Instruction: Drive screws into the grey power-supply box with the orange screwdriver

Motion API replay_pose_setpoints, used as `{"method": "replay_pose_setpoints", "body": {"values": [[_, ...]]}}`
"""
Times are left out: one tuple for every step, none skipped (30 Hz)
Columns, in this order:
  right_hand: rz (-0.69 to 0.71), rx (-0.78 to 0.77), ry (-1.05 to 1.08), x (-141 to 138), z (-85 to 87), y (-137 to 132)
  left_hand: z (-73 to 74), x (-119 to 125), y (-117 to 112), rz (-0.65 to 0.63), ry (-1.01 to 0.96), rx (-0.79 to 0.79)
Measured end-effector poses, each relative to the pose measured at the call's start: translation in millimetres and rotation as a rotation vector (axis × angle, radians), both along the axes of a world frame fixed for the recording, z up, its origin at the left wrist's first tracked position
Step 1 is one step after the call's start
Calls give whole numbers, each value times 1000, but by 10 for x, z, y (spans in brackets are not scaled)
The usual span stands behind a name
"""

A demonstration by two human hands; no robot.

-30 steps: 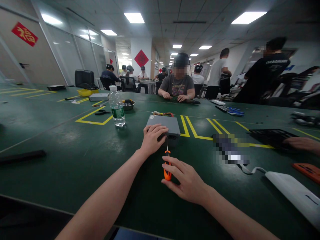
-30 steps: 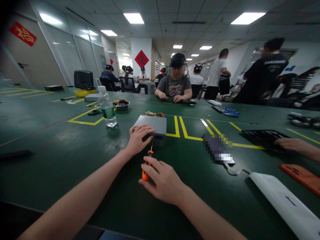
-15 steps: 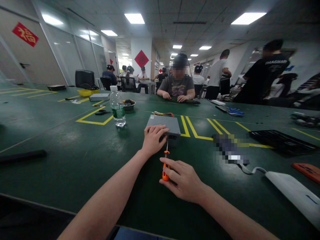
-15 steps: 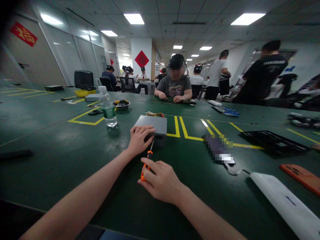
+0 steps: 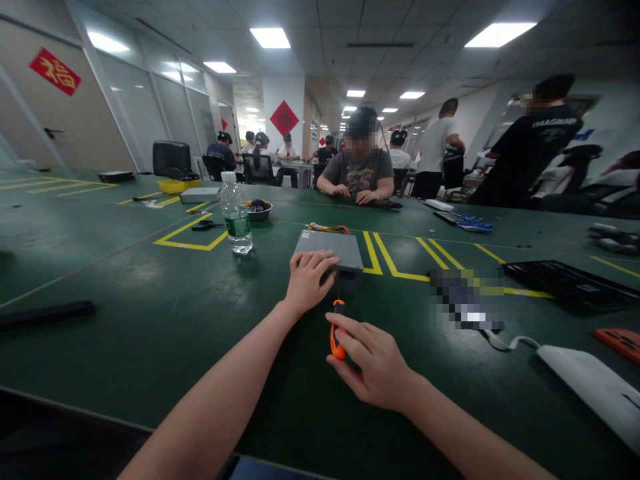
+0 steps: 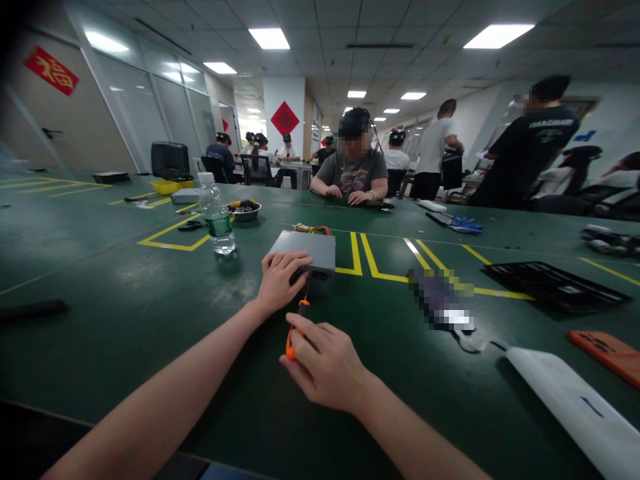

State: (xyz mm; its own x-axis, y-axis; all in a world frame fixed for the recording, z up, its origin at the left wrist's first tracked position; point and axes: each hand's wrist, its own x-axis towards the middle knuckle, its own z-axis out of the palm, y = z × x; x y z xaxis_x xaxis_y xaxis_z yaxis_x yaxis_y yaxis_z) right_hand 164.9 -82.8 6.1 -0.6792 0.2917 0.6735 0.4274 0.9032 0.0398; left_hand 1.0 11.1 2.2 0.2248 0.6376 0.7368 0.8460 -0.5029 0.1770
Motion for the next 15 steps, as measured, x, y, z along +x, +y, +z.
{"method": "replay_pose_setpoints", "body": {"values": [[6,-7,20,-3,-12,0,-3,0,2,1,-1,0],[3,-24,24,-8,-19,-4,-6,1,3,2,-3,3],[-7,-47,13,-14,-21,-11,-7,1,4,4,-5,6],[-18,-75,-11,-20,-18,-19,-7,2,4,3,-5,8],[-28,-103,-44,-25,-9,-28,-6,2,4,1,-4,9],[-35,-124,-84,-29,4,-36,-4,2,3,-1,-3,10],[-39,-134,-123,-32,18,-41,-2,3,2,-3,-2,10],[-40,-130,-157,-33,33,-44,-1,3,0,-4,-2,10],[-41,-115,-179,-32,46,-44,0,3,-1,-4,-1,8],[-42,-90,-183,-28,57,-40,1,4,-2,-4,-1,8],[-40,-63,-172,-23,63,-34,0,4,-4,-3,-1,6],[-31,-34,-141,-15,66,-26,-1,4,-4,-2,1,5],[-20,-11,-96,-5,64,-18,-3,4,-4,-2,3,2],[-11,3,-43,5,58,-12,-6,4,-4,-3,6,0],[-5,7,9,15,50,-9,-8,4,-3,-5,8,-2]]}}
